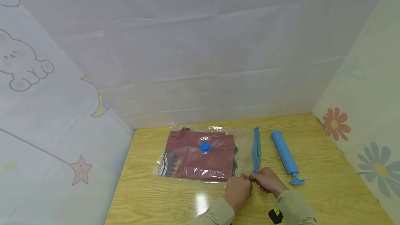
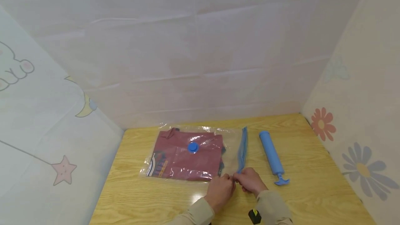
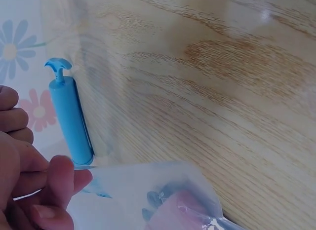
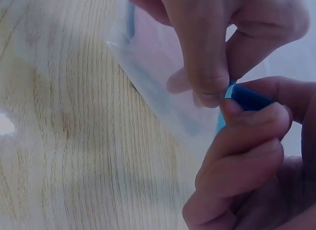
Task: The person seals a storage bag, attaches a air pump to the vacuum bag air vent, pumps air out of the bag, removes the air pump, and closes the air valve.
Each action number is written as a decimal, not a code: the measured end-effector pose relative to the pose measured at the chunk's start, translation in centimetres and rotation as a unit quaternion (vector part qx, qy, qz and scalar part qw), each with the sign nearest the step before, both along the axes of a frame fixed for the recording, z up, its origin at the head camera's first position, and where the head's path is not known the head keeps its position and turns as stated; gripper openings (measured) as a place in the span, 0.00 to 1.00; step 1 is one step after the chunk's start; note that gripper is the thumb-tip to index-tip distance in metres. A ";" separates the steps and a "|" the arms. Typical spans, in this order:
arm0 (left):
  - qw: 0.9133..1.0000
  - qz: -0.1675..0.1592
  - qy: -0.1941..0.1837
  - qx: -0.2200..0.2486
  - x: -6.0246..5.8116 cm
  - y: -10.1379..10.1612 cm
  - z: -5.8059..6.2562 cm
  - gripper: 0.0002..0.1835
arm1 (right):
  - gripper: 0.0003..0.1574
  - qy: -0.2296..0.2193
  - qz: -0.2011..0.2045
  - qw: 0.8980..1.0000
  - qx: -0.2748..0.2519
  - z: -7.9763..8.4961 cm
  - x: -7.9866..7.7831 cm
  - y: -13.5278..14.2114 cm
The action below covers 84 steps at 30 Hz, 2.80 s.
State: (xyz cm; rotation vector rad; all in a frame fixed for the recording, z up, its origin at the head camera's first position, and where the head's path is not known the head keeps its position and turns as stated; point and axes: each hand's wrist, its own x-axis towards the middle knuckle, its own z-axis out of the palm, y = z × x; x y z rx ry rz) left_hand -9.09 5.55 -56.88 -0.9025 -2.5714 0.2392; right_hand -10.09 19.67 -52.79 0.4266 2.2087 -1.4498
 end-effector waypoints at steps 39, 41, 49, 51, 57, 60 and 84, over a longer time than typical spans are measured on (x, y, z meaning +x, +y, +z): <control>0.998 -0.046 0.037 -0.027 -0.3 0.8 -0.3 0.04 | 0.27 0.021 -0.030 0.999 0.028 -3.1 -3.1 3.1; 0.998 -0.052 0.035 -0.029 -0.4 0.7 -0.4 0.05 | 0.27 0.034 -0.025 0.998 0.036 -3.3 -3.3 3.3; 0.997 -0.058 0.027 -0.037 -0.4 0.7 -0.1 0.07 | 0.25 0.066 -0.010 0.995 0.069 -3.7 -4.6 3.6; 0.997 -0.058 0.029 -0.041 -0.3 0.6 0.1 0.07 | 0.26 0.069 -0.008 0.995 0.071 -3.7 -4.9 3.7; 0.996 -0.059 0.040 -0.059 0.3 0.5 0.3 0.08 | 0.28 0.075 -0.006 0.994 0.085 -3.7 -5.6 3.9; 0.995 -0.060 0.048 -0.059 0.5 0.5 0.2 0.06 | 0.28 0.074 -0.007 0.993 0.087 -3.8 -5.9 4.0; 0.989 -0.088 0.069 -0.100 3.3 0.0 -0.7 0.06 | 0.28 0.095 -0.021 0.989 0.110 -4.7 -7.6 4.5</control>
